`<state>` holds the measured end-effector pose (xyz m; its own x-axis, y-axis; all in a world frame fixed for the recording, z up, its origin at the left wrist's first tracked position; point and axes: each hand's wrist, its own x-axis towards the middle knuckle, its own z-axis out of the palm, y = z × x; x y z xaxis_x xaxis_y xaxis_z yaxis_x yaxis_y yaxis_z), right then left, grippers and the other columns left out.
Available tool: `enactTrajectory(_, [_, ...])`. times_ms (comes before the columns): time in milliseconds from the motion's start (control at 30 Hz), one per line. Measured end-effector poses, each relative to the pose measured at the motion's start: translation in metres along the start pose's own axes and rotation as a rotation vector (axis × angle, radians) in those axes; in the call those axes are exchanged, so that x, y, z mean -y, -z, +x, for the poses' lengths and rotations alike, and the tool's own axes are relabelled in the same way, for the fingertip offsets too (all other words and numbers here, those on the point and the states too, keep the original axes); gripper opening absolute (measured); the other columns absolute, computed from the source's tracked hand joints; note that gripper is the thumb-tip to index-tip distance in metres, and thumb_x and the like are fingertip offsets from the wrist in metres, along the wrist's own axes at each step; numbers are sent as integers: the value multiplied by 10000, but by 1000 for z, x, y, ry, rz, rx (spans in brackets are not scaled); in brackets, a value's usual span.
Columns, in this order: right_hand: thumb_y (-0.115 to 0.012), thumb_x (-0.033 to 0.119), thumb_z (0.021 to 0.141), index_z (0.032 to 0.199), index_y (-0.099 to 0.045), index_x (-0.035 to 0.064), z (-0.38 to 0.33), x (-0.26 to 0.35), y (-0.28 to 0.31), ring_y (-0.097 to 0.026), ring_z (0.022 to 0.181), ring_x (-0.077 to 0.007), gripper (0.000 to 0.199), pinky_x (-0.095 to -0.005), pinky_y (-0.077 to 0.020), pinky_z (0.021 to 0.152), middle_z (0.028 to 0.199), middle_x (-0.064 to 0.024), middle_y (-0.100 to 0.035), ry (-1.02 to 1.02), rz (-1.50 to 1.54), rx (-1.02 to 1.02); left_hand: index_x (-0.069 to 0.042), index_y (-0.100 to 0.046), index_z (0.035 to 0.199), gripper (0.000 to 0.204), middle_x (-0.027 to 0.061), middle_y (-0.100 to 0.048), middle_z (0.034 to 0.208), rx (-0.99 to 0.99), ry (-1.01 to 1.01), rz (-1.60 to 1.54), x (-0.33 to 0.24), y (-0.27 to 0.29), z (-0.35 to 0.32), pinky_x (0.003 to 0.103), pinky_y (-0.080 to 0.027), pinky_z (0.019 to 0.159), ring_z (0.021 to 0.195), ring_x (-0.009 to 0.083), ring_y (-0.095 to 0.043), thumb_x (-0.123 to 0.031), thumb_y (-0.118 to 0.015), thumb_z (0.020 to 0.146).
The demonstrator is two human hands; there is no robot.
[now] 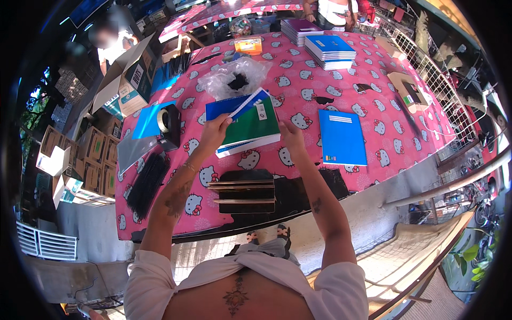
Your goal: The person is assembling notebooks by hand. They pick up stacks of pages and covers, align them, and manually thread blue plastic spirals through the holes, then stack the completed notebooks on a table.
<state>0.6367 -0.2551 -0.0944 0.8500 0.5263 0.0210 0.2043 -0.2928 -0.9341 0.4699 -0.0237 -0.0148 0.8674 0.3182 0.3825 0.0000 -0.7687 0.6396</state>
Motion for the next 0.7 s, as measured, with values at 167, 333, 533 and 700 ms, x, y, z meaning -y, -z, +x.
enactTrajectory(167, [-649, 343, 939, 1319, -545, -5, -66, 148, 27, -681, 1015, -260, 526, -365, -542, 913, 1158, -125, -683, -312, 1127, 490, -74, -663, 1189, 270, 154, -705, 1072, -143, -696, 360, -48, 42, -85, 381, -559, 829, 953, 285, -703, -168, -647, 936])
enactTrajectory(333, [-675, 40, 912, 1214, -596, 25, -119, 154, 22, -644, 954, -128, 312, -316, -530, 842, 1074, -60, -687, 101, 463, 313, -48, -628, 1192, 358, 157, -672, 1197, -146, -457, 279, -79, 83, -103, 373, -461, 1042, 1228, 261, -591, -167, -726, 869])
enactTrajectory(533, [-681, 62, 934, 1148, -626, 32, -150, 116, 27, -607, 947, -88, 223, -274, -493, 838, 1026, -11, -684, 238, 453, 270, -37, -645, 1143, 339, 74, -699, 1044, -35, 142, -903, -48, 98, -98, 301, -505, 880, 1013, 153, -634, -144, -772, 847])
enactTrajectory(700, [-690, 71, 930, 1116, -661, 43, -167, 52, 46, -627, 952, -105, 191, -279, -500, 843, 1045, -16, -692, 185, 559, 125, -10, -678, 1030, 185, 27, -701, 859, 7, 111, -696, -79, 65, -125, 242, -507, 678, 757, 67, -616, -94, -743, 877])
